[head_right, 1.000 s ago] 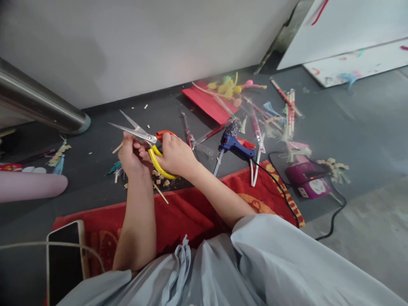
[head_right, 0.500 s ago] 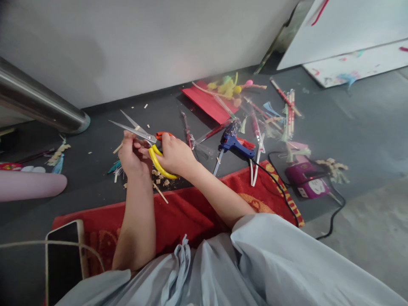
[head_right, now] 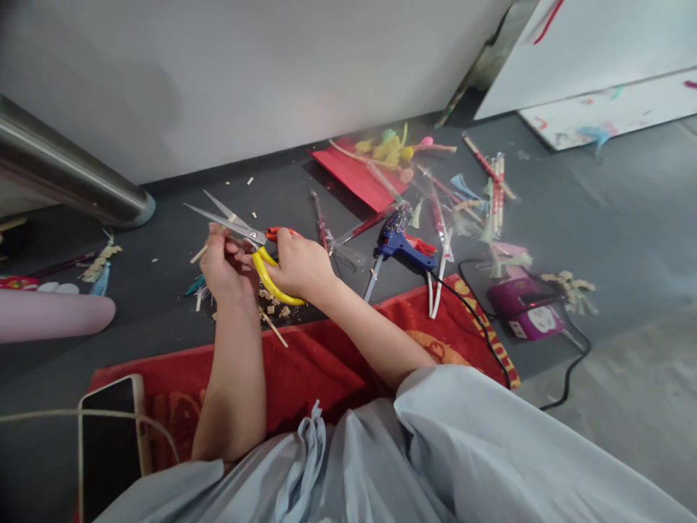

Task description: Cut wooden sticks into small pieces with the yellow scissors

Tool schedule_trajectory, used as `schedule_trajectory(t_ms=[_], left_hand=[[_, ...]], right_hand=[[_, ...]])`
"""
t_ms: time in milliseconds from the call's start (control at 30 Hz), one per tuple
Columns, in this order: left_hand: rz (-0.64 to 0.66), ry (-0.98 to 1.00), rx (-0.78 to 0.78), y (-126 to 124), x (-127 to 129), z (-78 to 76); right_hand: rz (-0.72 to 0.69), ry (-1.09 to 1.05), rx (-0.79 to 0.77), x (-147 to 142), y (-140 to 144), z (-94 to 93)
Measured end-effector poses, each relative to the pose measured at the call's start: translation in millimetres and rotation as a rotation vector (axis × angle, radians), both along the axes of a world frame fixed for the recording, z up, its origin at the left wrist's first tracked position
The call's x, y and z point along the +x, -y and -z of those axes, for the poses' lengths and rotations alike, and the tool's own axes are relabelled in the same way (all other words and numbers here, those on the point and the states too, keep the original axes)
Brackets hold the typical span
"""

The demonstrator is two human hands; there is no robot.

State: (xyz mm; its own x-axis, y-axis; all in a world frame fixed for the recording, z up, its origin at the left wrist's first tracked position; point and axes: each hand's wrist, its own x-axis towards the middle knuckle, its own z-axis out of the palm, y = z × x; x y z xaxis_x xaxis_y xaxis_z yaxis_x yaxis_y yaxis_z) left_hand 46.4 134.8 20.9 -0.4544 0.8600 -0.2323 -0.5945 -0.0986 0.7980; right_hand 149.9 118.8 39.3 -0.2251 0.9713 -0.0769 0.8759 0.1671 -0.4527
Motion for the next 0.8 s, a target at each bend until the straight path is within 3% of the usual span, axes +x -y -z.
schedule_trajectory(t_ms=[200,800], left_hand=[[-0.004,0.073,0.024,-0.6,0.9,-0.9],[0.056,0.213,-0.077,-1.3,3.5,-12.6]], right_hand=[[-0.059,-0.077,0.127,1.9,-1.5,12.0],[-0.023,-0.009,0.149,-0.2,-3.8,18.4]])
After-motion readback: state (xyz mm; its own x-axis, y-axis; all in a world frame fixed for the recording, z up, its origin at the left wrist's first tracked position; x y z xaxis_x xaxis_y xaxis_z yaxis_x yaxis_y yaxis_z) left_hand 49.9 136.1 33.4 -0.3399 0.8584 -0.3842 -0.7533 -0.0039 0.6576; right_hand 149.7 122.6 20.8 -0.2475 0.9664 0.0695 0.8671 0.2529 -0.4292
